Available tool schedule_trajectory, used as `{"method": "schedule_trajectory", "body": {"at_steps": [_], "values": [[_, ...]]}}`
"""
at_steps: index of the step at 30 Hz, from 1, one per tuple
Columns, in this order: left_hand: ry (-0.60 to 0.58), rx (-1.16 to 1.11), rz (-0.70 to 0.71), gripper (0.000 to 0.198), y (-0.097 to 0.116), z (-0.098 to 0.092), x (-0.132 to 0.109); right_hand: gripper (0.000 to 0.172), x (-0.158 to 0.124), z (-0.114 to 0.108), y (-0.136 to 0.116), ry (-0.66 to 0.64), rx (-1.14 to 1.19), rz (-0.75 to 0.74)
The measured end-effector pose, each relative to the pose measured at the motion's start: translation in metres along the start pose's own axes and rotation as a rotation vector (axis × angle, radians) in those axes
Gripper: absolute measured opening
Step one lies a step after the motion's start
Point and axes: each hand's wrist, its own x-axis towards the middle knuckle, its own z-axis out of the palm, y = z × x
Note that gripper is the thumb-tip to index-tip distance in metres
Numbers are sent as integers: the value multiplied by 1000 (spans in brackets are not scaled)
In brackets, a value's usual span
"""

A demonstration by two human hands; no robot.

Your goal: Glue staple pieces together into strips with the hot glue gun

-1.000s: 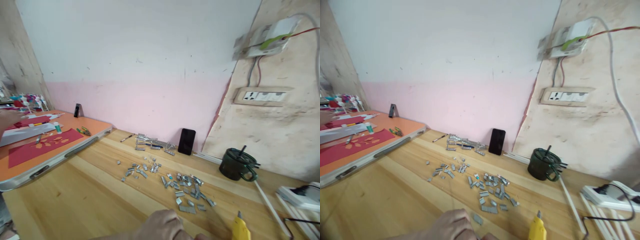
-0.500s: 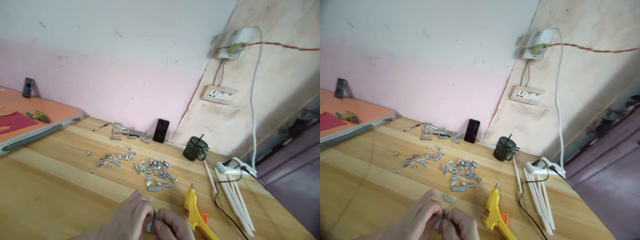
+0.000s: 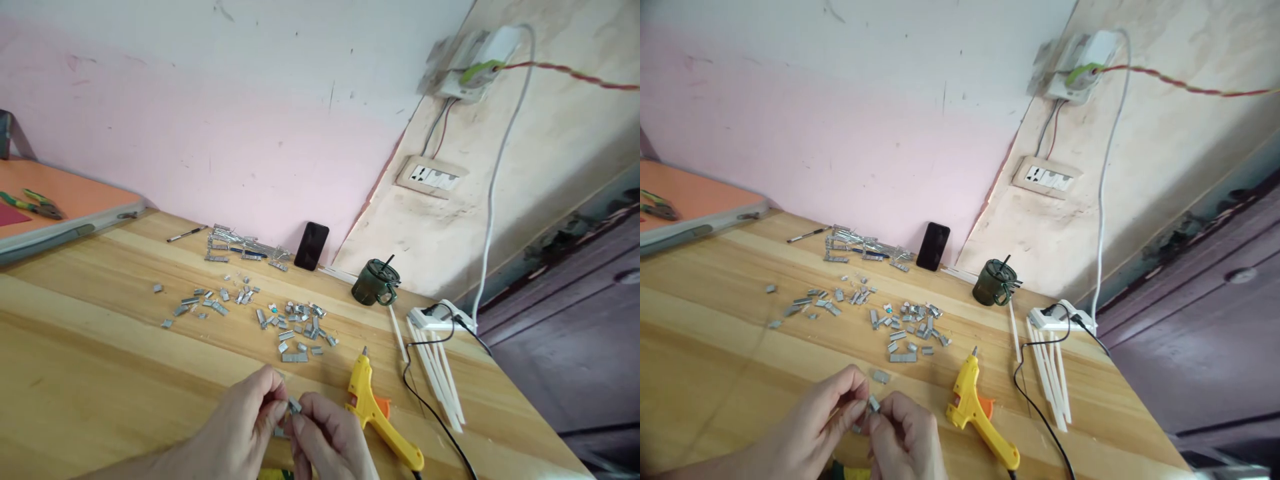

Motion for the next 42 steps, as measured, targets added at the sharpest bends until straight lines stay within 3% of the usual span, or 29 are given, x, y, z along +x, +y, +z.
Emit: {"method": "schedule_trajectory", "body": {"at_steps": [3, 9, 14, 16, 20, 25, 36, 42], "values": [[-20, -60, -75, 28, 10, -7, 0, 40, 1, -5, 0, -47, -4, -34], [-45, -218, -139, 24, 10, -12, 5, 47, 3, -9, 0, -93, 2, -110], [-70, -196, -194, 13, 12, -14, 9, 33, 1, -7, 2, 22, -290, -363], [-15, -56, -107, 12, 10, -13, 9, 26, 1, -7, 4, 64, -420, -483], [161, 222, 237, 19, -1, -6, 5, 19, 2, -7, 8, 145, -648, -722], [195, 410, 426, 22, -5, -5, 3, 17, 3, -9, 9, 239, -944, -1049], [43, 718, 532, 32, 11, -17, 0, 22, 1, -11, 11, 205, -990, -1008], [153, 800, 615, 29, 8, -9, -1, 20, 0, -6, 15, 236, -961, -952]]}}
